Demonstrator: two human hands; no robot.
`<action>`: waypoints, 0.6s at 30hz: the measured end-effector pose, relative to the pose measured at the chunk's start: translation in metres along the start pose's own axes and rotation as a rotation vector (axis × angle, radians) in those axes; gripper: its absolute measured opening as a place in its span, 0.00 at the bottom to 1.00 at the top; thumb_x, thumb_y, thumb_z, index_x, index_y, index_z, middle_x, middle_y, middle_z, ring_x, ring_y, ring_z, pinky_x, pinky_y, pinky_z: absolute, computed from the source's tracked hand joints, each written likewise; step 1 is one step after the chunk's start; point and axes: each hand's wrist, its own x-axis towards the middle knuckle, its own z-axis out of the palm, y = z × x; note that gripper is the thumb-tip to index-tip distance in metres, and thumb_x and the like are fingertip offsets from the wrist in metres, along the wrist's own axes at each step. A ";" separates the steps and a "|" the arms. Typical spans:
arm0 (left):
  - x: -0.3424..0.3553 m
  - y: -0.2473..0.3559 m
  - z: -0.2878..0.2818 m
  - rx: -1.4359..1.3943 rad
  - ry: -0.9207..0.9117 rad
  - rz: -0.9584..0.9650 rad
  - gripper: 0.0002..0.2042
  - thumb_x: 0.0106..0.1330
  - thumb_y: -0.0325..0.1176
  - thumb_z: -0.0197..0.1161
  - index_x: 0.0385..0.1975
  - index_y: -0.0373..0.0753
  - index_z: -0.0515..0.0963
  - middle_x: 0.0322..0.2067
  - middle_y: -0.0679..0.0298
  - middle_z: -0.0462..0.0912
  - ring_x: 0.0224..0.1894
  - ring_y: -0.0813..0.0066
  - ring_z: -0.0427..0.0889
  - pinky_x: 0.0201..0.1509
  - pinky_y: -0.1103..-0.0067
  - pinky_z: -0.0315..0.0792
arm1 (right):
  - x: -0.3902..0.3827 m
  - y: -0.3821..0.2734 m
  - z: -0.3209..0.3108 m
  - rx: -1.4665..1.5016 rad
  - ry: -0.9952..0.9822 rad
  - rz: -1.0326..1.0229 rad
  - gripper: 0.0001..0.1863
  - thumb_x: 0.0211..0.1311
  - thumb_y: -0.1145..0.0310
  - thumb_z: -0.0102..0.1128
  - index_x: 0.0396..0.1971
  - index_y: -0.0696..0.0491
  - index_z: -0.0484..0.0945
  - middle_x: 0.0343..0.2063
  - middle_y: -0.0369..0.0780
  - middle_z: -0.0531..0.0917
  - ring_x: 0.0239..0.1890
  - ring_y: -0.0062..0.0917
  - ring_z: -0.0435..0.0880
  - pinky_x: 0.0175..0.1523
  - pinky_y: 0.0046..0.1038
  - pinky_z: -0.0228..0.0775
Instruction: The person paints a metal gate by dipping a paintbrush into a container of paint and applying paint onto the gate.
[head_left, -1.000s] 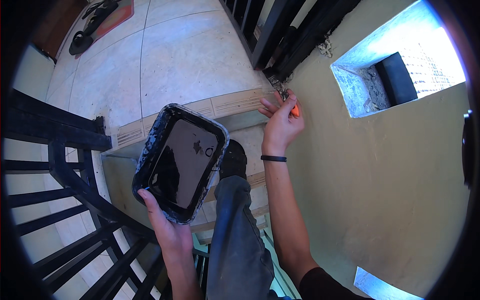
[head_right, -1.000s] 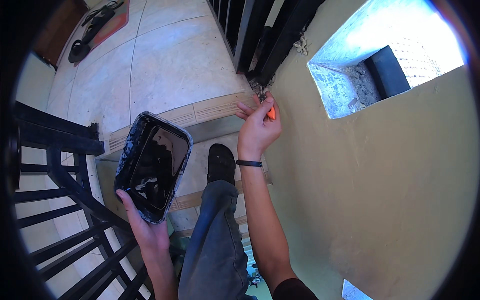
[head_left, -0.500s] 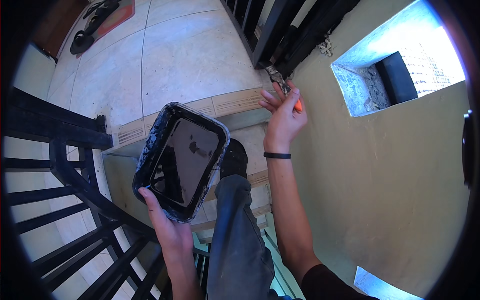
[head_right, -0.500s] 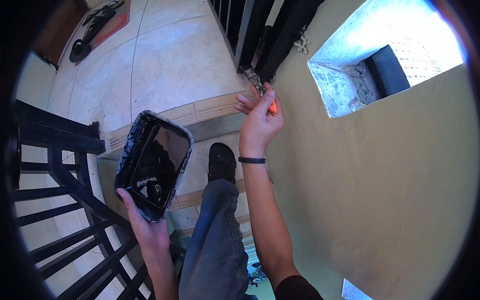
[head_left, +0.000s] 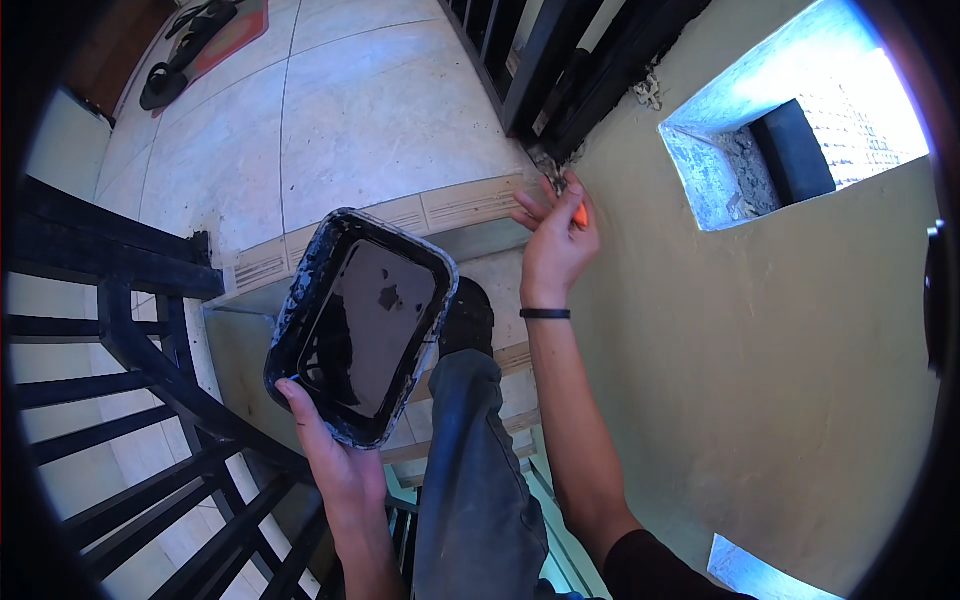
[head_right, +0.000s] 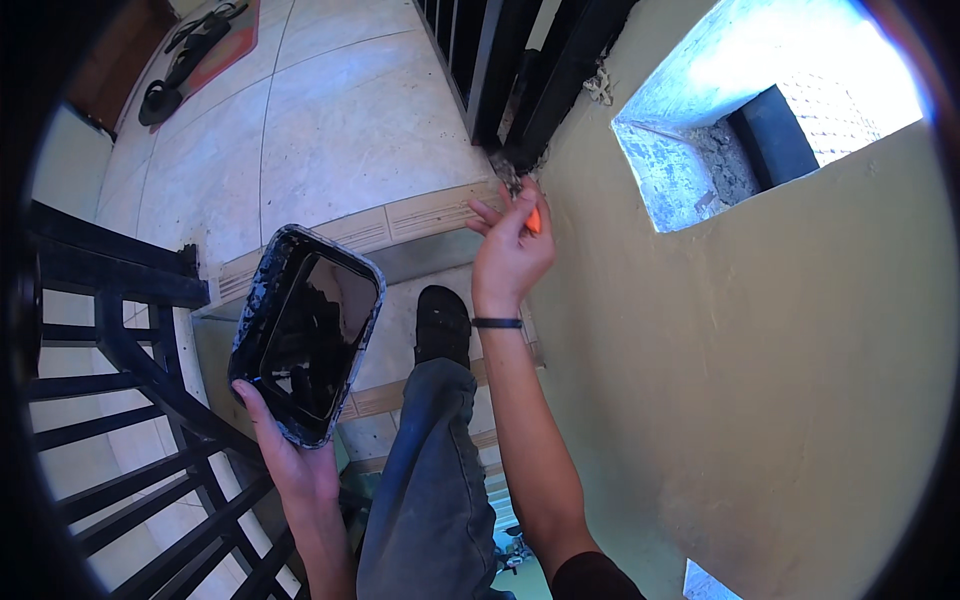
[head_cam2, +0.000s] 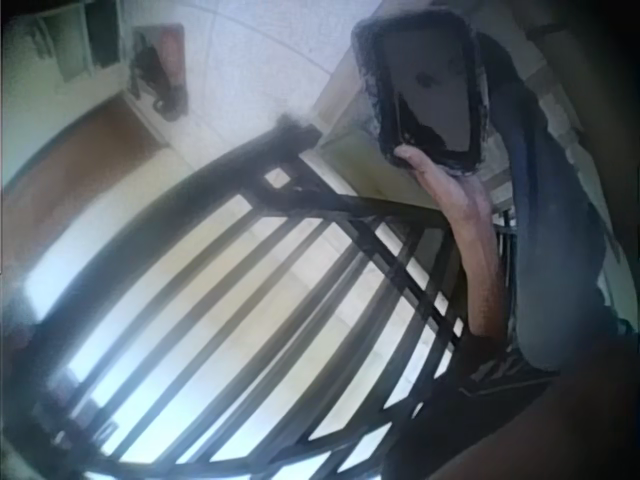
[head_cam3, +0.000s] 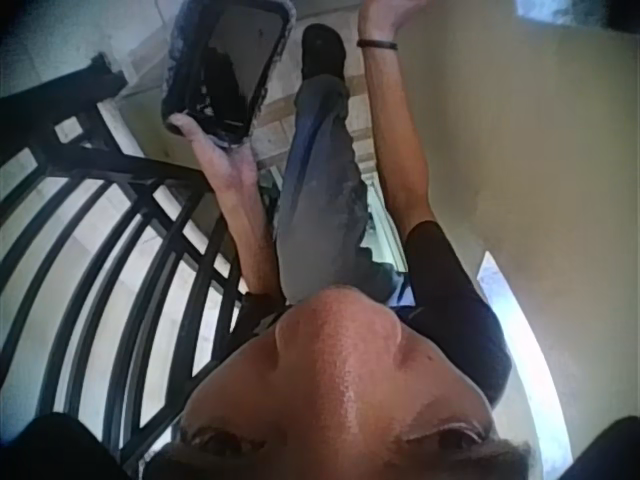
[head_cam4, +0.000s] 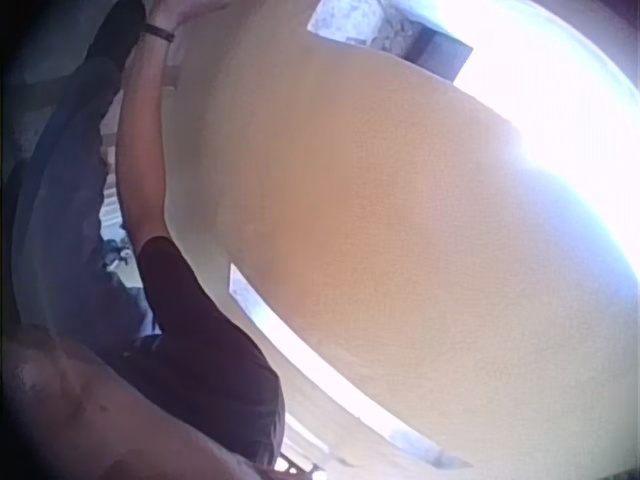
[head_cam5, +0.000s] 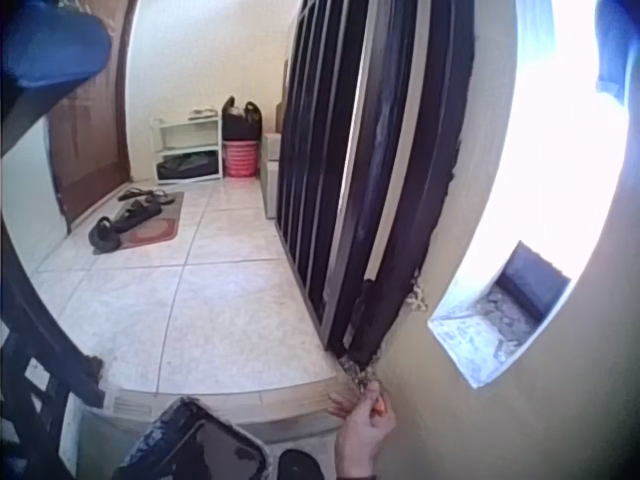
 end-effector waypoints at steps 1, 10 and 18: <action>0.000 0.000 -0.001 0.000 -0.005 0.001 0.32 0.78 0.57 0.48 0.72 0.41 0.61 0.66 0.59 0.73 0.65 0.65 0.76 0.66 0.66 0.74 | 0.000 -0.001 0.006 0.003 -0.022 0.005 0.25 0.82 0.58 0.45 0.62 0.66 0.69 0.50 0.59 0.82 0.36 0.35 0.92 0.34 0.27 0.85; 0.001 -0.004 -0.004 0.017 0.001 0.003 0.32 0.78 0.58 0.49 0.72 0.42 0.62 0.66 0.59 0.72 0.65 0.65 0.76 0.64 0.65 0.75 | -0.008 -0.001 0.001 0.041 0.032 0.084 0.25 0.82 0.57 0.46 0.62 0.65 0.70 0.50 0.59 0.82 0.36 0.35 0.91 0.33 0.27 0.85; -0.002 0.001 -0.008 0.035 -0.014 0.002 0.33 0.78 0.58 0.48 0.73 0.41 0.60 0.67 0.58 0.71 0.68 0.64 0.73 0.69 0.65 0.70 | -0.010 -0.008 -0.002 0.074 0.005 0.060 0.26 0.82 0.57 0.45 0.61 0.65 0.70 0.50 0.58 0.83 0.36 0.36 0.92 0.33 0.27 0.85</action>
